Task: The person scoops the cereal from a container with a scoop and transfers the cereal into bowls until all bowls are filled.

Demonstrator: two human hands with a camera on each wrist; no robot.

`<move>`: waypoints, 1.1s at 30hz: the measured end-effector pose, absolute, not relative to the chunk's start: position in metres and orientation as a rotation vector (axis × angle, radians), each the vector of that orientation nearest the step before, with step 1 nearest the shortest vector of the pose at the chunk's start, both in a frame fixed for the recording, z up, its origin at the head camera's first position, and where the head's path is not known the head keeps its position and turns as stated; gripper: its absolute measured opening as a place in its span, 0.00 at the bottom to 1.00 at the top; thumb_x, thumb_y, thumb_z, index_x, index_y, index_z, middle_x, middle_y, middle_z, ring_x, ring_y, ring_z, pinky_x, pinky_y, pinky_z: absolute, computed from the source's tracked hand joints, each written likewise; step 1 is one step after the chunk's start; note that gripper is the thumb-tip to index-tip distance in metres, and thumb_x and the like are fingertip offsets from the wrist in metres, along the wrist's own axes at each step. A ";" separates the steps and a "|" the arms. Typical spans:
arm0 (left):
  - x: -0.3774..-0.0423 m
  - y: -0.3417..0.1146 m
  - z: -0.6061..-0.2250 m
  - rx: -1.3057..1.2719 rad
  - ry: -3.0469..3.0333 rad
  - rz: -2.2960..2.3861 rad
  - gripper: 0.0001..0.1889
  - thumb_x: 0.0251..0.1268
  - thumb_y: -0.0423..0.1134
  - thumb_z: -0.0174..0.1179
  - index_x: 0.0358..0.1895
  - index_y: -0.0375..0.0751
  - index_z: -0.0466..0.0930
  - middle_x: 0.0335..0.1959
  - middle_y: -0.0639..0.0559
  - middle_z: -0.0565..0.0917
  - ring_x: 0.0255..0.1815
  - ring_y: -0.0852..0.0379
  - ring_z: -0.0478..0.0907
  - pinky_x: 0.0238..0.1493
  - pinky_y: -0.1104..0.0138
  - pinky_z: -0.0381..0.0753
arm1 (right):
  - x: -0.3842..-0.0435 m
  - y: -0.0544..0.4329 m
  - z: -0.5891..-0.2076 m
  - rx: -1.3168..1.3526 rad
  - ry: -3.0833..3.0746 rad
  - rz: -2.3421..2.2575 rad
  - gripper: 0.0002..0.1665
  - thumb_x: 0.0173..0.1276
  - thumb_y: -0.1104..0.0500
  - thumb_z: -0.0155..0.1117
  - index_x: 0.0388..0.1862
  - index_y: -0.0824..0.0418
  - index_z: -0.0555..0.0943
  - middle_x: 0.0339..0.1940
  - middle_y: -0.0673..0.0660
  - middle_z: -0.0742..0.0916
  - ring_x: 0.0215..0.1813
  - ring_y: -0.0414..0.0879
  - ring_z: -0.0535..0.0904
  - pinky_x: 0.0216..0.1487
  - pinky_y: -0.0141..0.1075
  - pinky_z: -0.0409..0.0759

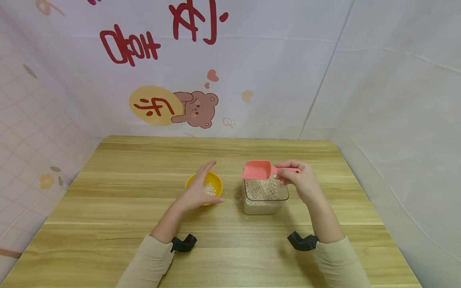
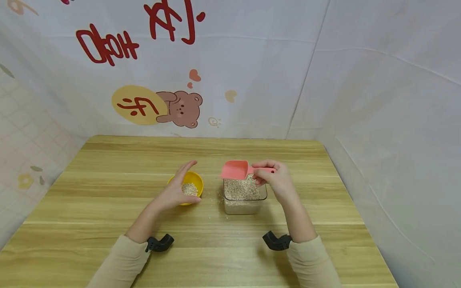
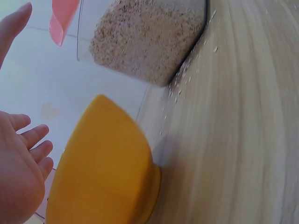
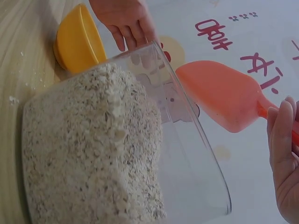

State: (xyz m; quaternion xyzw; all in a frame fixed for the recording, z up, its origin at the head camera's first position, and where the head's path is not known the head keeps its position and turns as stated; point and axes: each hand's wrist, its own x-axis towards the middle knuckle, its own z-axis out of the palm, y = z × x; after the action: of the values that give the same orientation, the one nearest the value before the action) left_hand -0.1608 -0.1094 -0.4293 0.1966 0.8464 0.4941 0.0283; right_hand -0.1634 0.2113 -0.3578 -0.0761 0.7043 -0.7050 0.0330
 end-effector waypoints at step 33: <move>-0.162 -0.054 -0.431 0.657 2.540 1.506 0.62 0.38 0.54 0.78 0.77 0.61 0.44 0.77 0.55 0.44 0.75 0.50 0.44 0.67 0.44 0.51 | -0.155 0.256 -0.373 -0.193 2.231 -2.105 0.11 0.65 0.71 0.61 0.42 0.80 0.78 0.22 0.55 0.85 0.20 0.43 0.79 0.27 0.34 0.82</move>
State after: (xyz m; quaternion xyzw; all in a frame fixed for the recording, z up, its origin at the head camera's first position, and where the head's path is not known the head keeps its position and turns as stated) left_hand -0.1622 -0.0540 -0.4307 0.2167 0.8382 0.4971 0.0581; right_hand -0.1546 0.2559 -0.3734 -0.0627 0.7254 -0.6846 0.0342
